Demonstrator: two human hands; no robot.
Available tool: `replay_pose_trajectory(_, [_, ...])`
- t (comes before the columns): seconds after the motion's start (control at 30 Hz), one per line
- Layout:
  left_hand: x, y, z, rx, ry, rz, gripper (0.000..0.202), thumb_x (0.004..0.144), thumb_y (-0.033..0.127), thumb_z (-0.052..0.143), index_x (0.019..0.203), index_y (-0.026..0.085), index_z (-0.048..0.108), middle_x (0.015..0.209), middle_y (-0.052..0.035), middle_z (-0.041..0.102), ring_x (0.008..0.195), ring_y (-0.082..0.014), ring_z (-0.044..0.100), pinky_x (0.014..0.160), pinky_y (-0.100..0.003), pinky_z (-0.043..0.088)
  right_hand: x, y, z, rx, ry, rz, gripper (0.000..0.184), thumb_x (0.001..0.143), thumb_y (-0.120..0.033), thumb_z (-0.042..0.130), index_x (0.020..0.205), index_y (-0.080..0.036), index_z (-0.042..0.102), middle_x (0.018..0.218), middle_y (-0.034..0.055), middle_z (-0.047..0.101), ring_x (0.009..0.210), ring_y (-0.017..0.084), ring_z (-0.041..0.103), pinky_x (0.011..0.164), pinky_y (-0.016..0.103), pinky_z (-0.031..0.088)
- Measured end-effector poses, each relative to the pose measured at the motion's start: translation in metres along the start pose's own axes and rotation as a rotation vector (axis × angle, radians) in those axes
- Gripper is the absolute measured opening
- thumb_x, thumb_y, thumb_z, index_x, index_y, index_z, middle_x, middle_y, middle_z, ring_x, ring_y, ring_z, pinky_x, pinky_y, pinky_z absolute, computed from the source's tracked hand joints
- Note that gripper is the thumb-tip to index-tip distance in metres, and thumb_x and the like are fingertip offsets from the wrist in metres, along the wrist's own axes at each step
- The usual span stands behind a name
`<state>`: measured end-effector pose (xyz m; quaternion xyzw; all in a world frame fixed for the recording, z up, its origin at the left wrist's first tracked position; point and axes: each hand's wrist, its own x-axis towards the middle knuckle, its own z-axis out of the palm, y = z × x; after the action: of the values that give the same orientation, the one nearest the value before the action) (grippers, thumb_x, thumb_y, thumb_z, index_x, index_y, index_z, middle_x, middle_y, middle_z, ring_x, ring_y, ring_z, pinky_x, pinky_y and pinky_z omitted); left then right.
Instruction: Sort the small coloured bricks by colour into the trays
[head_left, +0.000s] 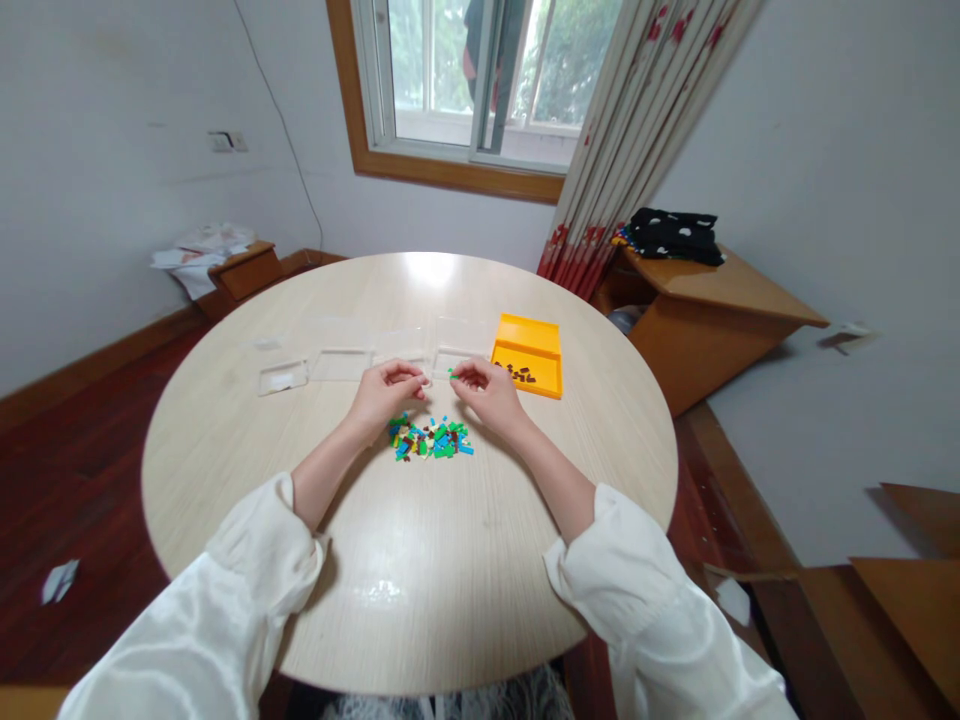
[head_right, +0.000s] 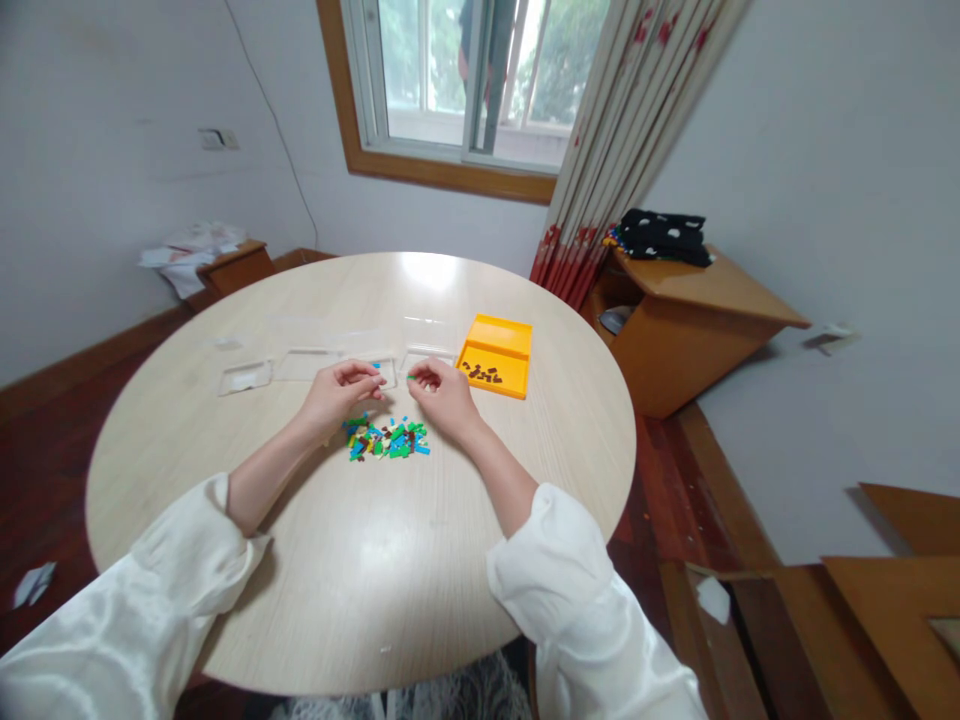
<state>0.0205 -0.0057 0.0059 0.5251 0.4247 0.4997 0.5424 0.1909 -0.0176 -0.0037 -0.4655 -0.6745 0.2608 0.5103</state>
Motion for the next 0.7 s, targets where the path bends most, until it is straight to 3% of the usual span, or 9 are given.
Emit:
replay_pose_trajectory(0.13, [0.003, 0.000, -0.005, 0.035, 0.091, 0.081, 0.024, 0.058, 0.031, 0.071, 0.070, 0.014, 0.059, 0.061, -0.0002, 0.063, 0.050, -0.0092, 0.054, 0.055, -0.024, 0.046, 0.008, 0.016, -0.008, -0.003, 0.139, 0.072, 0.012, 0.074, -0.021, 0.055, 0.081, -0.015, 0.063, 0.071, 0.0023, 0.063, 0.063, 0.013, 0.056, 0.061, 0.026, 0.047])
replay_pose_trajectory(0.27, [0.004, -0.001, -0.007, 0.158, 0.108, 0.156, 0.014, 0.063, 0.028, 0.063, 0.068, 0.015, 0.058, 0.059, 0.0004, 0.061, 0.048, -0.0085, 0.049, 0.049, -0.022, 0.040, 0.013, 0.027, -0.014, 0.021, 0.216, 0.144, 0.021, 0.075, -0.025, 0.057, 0.090, -0.015, 0.067, 0.084, 0.0062, 0.069, 0.075, 0.016, 0.063, 0.073, 0.030, 0.050])
replay_pose_trajectory(0.4, [0.004, -0.004, -0.006, 0.257, 0.079, 0.237, 0.010, 0.065, 0.026, 0.058, 0.066, 0.016, 0.059, 0.062, -0.0003, 0.061, 0.058, -0.0112, 0.054, 0.057, -0.023, 0.042, 0.014, 0.031, -0.015, 0.045, 0.208, 0.184, 0.034, 0.078, -0.029, 0.058, 0.107, -0.013, 0.065, 0.091, 0.0092, 0.070, 0.081, 0.017, 0.065, 0.080, 0.034, 0.050])
replay_pose_trajectory(0.5, [0.003, -0.006, -0.007, 0.357, 0.044, 0.282, 0.013, 0.068, 0.027, 0.056, 0.068, 0.015, 0.062, 0.061, 0.0003, 0.060, 0.055, -0.0106, 0.050, 0.054, -0.023, 0.038, 0.013, 0.033, -0.015, 0.042, 0.198, 0.180, 0.036, 0.079, -0.029, 0.058, 0.110, -0.014, 0.065, 0.092, 0.0091, 0.070, 0.082, 0.017, 0.066, 0.080, 0.034, 0.051])
replay_pose_trajectory(0.7, [0.004, -0.004, -0.018, 0.646, -0.016, 0.405, 0.017, 0.070, 0.017, 0.051, 0.075, 0.015, 0.068, 0.060, 0.0015, 0.056, 0.051, -0.0090, 0.040, 0.052, -0.023, 0.034, 0.009, 0.025, -0.012, -0.064, 0.071, 0.107, 0.021, 0.077, -0.019, 0.056, 0.091, -0.015, 0.071, 0.087, 0.0066, 0.071, 0.074, 0.015, 0.063, 0.073, 0.030, 0.050])
